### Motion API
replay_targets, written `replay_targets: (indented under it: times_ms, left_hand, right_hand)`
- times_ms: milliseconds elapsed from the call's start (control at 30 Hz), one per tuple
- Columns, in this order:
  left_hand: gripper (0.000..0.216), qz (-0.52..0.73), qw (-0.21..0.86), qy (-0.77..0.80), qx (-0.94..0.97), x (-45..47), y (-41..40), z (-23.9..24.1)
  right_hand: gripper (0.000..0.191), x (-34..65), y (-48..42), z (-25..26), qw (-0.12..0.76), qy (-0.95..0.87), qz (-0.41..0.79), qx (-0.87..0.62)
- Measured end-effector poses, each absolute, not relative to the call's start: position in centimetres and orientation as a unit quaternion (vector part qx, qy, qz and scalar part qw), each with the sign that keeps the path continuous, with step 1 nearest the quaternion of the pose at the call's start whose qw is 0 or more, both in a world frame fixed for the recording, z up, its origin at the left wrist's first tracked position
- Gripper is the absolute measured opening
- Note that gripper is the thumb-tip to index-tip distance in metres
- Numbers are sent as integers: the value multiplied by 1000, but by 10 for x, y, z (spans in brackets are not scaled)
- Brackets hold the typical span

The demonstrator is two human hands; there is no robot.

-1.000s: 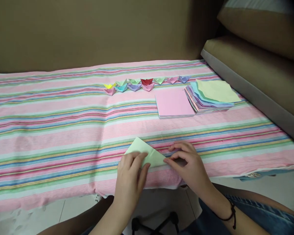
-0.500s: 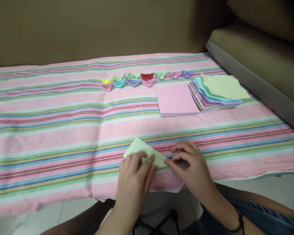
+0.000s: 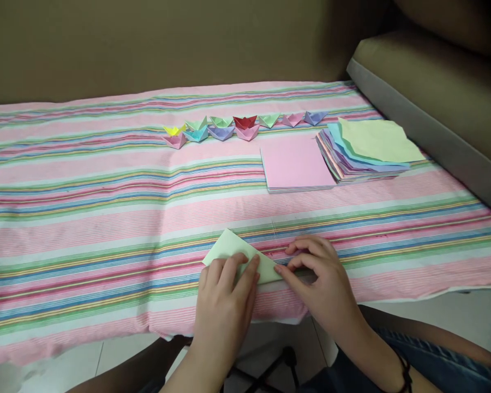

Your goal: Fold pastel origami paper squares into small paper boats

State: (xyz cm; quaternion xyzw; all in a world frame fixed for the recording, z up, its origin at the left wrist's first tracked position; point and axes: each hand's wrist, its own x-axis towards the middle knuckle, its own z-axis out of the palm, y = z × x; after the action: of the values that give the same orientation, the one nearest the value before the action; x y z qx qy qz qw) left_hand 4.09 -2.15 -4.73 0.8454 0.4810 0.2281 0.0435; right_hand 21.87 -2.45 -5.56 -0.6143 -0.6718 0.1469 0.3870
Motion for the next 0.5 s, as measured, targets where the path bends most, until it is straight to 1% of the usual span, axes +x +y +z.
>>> replay_targets:
  times_ms: [500]
  left_hand:
    - [29,220,38,483,846,41,-20,-47]
  right_hand:
    - [20,218,-24,-55,386,-670,137,-619]
